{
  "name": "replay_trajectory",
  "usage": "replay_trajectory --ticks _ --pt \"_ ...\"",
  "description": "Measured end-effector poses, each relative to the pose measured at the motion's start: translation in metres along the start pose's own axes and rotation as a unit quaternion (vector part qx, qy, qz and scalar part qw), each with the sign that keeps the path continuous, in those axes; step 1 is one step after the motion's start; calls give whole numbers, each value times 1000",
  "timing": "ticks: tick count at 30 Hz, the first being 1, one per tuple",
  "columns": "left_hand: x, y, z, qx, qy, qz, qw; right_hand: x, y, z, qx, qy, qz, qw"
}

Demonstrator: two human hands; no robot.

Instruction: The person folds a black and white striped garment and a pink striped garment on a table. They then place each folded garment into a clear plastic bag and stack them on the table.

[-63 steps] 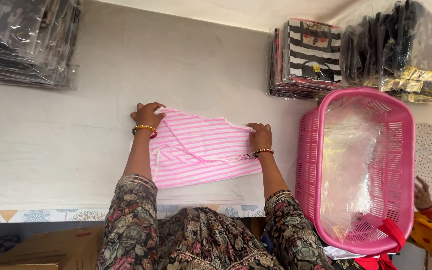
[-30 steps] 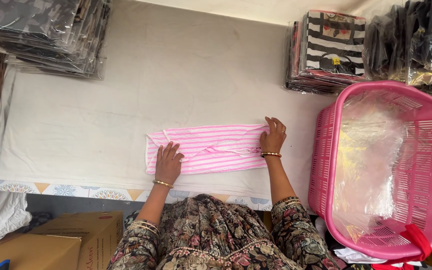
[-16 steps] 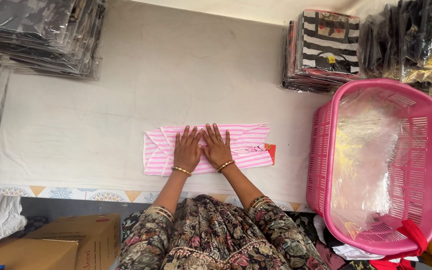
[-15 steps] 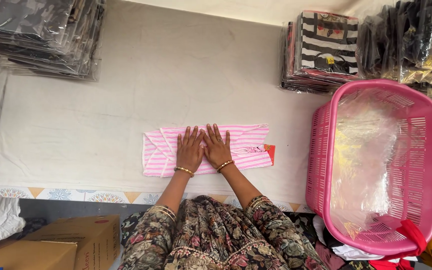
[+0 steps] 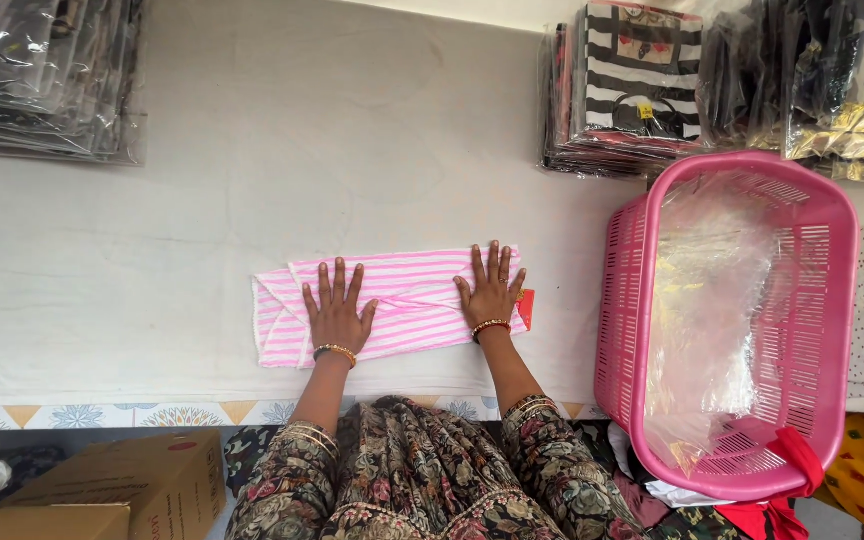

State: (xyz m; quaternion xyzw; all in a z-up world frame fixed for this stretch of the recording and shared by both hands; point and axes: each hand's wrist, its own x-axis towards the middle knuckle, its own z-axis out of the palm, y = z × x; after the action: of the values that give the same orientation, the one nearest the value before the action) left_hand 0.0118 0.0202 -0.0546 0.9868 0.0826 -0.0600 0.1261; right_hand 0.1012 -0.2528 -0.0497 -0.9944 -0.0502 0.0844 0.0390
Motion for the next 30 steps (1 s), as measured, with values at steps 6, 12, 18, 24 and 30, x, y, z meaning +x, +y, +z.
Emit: replay_trajectory --ticks 6,12,18,24,30 --pt "1 2 -4 12 -29 0 1000 0 1 -2 2 -8 2 1000" --pt "0 -5 -9 -2 -29 2 1000 0 9 -12 21 -38 -1 999" --pt "-44 -63 -6 -169 126 -39 977 -47 70 -10 288 213 43 933" --pt "-110 -95 -15 -153 103 -297 937 -91 102 -6 298 140 197 923" --pt "-110 -81 -18 -125 53 -329 935 -91 108 25 294 79 203 931"
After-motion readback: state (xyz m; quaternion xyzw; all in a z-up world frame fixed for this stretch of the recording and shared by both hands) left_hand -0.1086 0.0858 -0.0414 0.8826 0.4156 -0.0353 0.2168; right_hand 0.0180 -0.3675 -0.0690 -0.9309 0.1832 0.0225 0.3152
